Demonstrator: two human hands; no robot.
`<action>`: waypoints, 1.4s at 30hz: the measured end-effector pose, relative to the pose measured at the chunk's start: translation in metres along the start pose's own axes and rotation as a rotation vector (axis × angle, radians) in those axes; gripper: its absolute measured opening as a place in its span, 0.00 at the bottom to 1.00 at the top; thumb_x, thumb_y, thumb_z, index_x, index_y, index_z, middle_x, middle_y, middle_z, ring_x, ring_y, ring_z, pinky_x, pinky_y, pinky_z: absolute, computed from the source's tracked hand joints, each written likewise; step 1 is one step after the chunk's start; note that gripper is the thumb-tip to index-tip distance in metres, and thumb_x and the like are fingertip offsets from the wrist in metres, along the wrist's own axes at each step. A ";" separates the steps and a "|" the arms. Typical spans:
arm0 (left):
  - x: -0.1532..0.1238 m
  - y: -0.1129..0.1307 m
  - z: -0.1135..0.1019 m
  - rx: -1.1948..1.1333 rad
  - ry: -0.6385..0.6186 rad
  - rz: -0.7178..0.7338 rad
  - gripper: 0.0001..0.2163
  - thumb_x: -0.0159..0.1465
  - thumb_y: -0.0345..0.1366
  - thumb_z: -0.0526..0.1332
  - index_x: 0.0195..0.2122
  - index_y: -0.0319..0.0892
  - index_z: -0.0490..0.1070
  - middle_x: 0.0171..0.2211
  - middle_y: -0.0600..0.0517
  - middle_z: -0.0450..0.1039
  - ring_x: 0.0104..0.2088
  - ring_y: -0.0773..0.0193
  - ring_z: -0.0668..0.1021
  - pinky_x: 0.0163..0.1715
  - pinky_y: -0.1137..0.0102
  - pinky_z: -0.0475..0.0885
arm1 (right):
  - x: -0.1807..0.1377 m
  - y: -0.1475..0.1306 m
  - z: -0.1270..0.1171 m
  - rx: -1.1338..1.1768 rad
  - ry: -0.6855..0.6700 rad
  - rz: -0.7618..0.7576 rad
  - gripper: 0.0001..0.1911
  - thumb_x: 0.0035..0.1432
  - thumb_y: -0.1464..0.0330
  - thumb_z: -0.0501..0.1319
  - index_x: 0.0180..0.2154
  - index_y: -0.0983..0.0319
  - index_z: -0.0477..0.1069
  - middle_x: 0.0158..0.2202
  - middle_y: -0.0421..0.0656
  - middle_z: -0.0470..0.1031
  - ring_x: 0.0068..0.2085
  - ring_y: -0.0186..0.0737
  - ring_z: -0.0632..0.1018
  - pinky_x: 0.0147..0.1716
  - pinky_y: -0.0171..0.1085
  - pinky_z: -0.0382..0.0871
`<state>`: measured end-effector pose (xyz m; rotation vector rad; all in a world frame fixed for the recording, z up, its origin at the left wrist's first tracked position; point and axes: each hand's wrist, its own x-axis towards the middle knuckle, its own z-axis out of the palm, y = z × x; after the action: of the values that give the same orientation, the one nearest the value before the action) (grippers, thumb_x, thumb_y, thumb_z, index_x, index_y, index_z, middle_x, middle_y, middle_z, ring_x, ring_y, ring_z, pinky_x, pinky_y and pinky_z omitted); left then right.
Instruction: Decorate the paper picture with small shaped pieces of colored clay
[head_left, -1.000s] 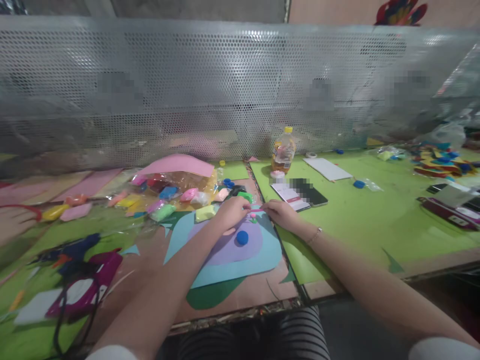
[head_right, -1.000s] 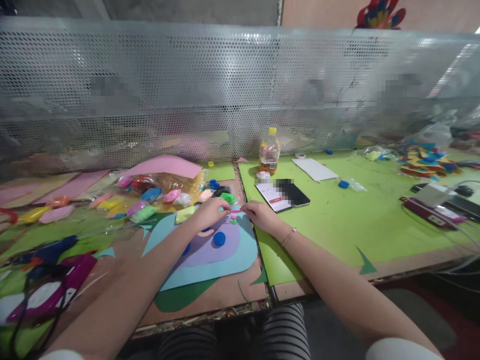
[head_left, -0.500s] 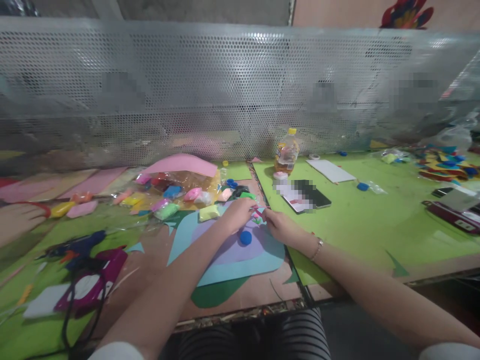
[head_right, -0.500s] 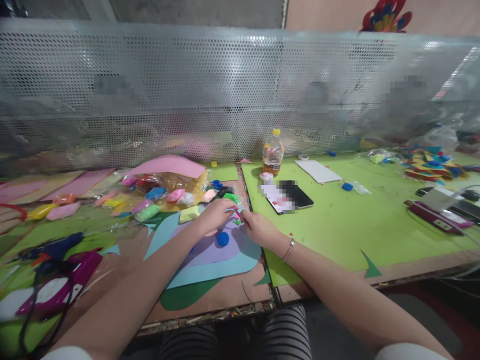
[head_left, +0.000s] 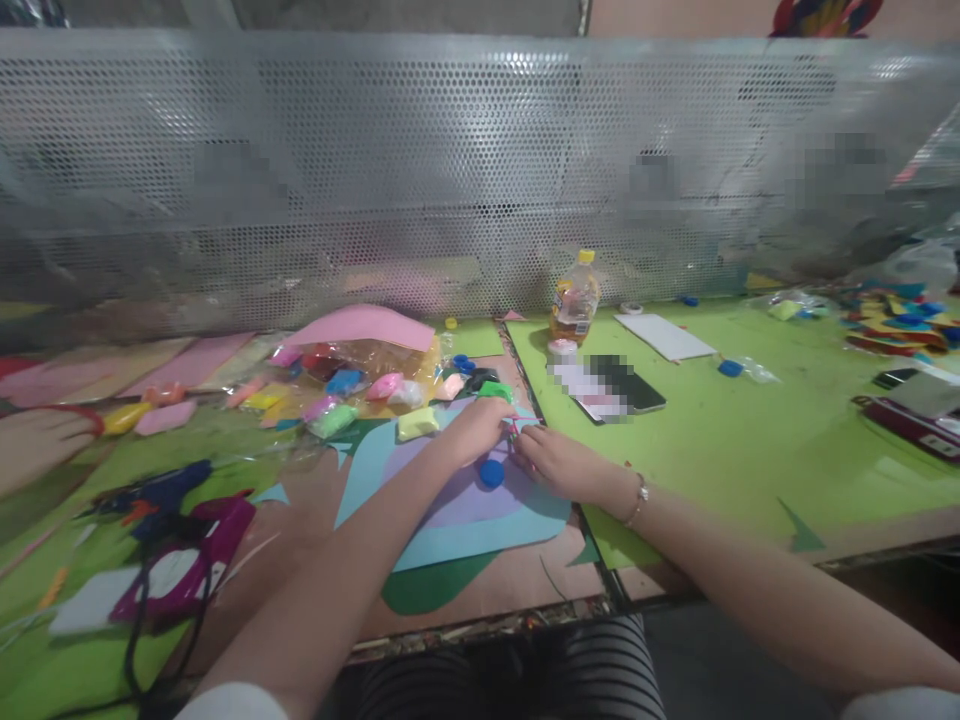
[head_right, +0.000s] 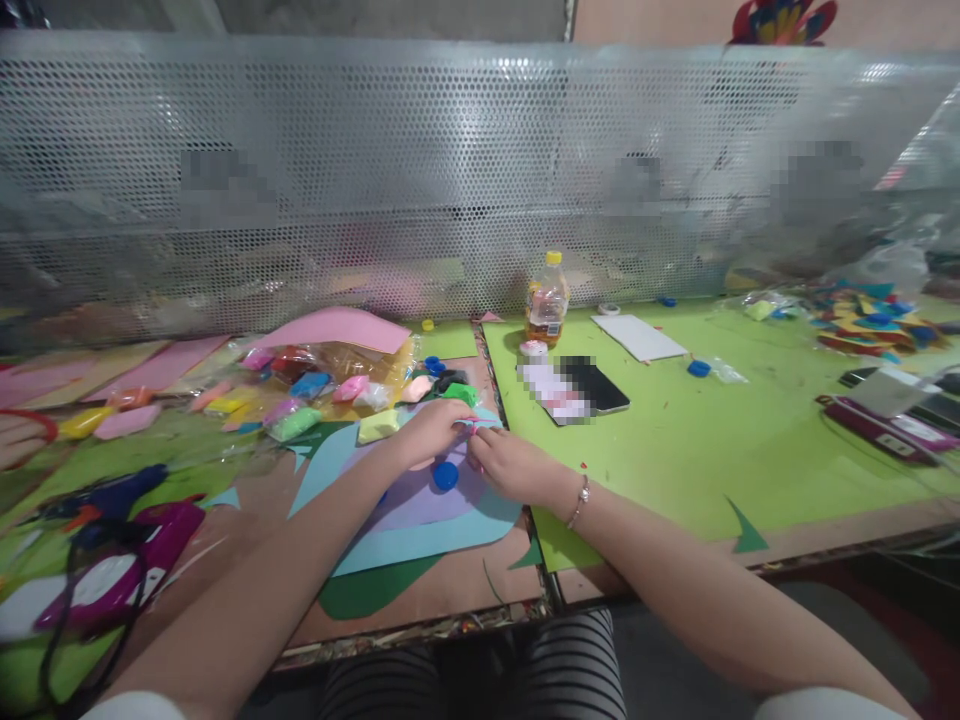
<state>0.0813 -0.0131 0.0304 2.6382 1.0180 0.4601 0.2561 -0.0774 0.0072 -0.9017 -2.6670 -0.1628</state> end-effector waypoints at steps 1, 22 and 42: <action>0.000 -0.002 0.001 0.010 0.009 0.014 0.11 0.55 0.26 0.53 0.31 0.40 0.74 0.32 0.49 0.74 0.35 0.62 0.74 0.36 0.72 0.65 | 0.000 0.000 0.002 -0.033 -0.017 -0.007 0.08 0.63 0.74 0.46 0.38 0.67 0.63 0.35 0.50 0.66 0.34 0.42 0.66 0.35 0.41 0.64; 0.001 -0.003 0.005 -0.016 -0.006 -0.016 0.10 0.56 0.26 0.53 0.32 0.40 0.74 0.35 0.49 0.74 0.37 0.63 0.74 0.38 0.72 0.66 | 0.002 0.000 0.008 -0.259 -0.099 -0.016 0.09 0.61 0.74 0.51 0.41 0.71 0.66 0.35 0.51 0.67 0.33 0.44 0.68 0.33 0.42 0.67; -0.001 -0.003 0.006 0.017 -0.021 -0.002 0.10 0.57 0.26 0.52 0.30 0.39 0.73 0.34 0.48 0.74 0.37 0.62 0.74 0.37 0.72 0.66 | 0.004 -0.002 0.009 -0.288 -0.135 -0.008 0.09 0.61 0.76 0.51 0.40 0.70 0.67 0.36 0.52 0.68 0.36 0.46 0.70 0.34 0.43 0.68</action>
<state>0.0815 -0.0126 0.0239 2.6507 1.0231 0.4247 0.2499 -0.0750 -0.0002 -1.0196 -2.8191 -0.5170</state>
